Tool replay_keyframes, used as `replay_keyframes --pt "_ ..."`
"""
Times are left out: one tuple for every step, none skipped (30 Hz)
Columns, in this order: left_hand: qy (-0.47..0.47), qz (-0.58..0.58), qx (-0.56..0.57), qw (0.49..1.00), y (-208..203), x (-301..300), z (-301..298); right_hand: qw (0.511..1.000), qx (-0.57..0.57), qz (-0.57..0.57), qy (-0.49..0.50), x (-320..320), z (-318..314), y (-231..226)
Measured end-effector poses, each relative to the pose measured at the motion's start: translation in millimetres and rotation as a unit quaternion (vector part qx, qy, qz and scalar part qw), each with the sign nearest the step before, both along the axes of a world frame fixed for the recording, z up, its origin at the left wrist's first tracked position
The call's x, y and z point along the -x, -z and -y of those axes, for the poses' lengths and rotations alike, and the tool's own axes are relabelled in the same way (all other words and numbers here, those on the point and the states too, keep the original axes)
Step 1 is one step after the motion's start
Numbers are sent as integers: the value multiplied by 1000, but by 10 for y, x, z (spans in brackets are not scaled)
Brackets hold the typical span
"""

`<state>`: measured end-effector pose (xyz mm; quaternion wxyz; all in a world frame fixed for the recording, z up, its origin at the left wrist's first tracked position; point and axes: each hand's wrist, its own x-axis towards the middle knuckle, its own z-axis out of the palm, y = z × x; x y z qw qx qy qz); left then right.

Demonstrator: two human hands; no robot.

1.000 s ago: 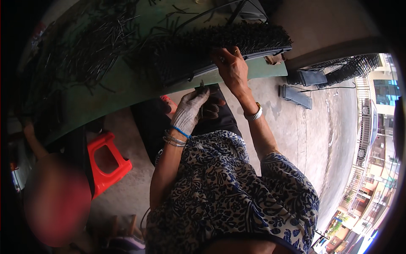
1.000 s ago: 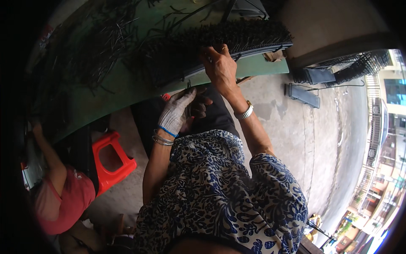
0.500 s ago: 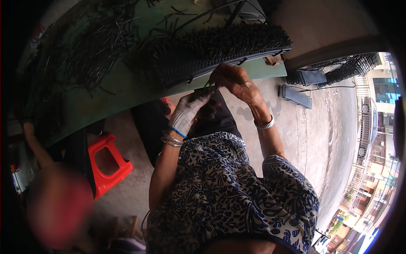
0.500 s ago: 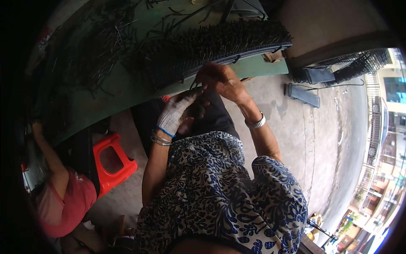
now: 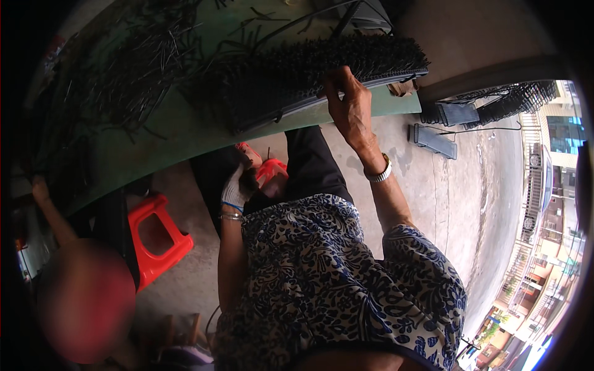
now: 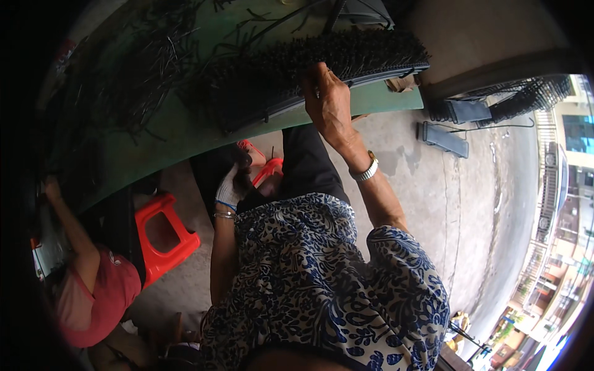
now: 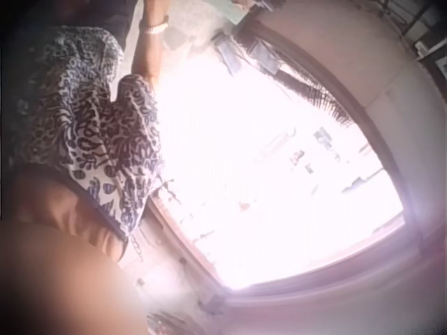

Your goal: Insert bundles of bristles into a plastic brush base using a manual tool.

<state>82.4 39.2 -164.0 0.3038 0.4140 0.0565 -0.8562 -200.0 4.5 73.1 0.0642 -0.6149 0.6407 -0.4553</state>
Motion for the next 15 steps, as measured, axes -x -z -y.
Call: replay_keyframes --pt "4 -1 17 1000 56 -36 24 1000 -9 -3 -1 -9 1 -12" --pt "10 -3 35 999 68 -38 45 1000 -9 -4 -1 -10 -1 -15" --pt "9 -4 35 999 81 -27 39 1000 -17 -3 3 -15 -6 -18" --pt "3 13 28 1000 95 -9 27 1000 -24 -2 6 -19 -8 -18" --pt "-4 29 22 999 101 5 27 1000 -24 -3 6 -15 -6 -9" --pt "-3 28 22 999 106 11 32 1000 -8 -11 11 -10 -4 10" --pt "-3 20 20 1000 112 17 37 1000 8 -20 15 -4 -3 20" --pt "-3 12 17 1000 124 12 38 1000 8 -20 15 -3 -4 10" --pt "-4 12 17 1000 136 6 37 1000 6 -10 8 3 -10 -9" --pt "-3 7 22 1000 147 0 34 1000 3 -1 0 4 -12 -22" --pt "-2 3 28 1000 150 -6 32 1000 3 -1 0 2 -11 -24" --pt "-3 3 28 1000 154 -10 31 1000 -2 -5 -2 -2 -11 -24" --pt "-7 8 22 1000 158 -13 31 1000 -8 -9 -5 -8 -9 -21" --pt "-11 12 16 1000 164 -5 31 1000 -8 -10 -4 2 -9 -10" --pt "-11 11 16 1000 168 0 30 1000 -17 -15 -14 17 -1 18"
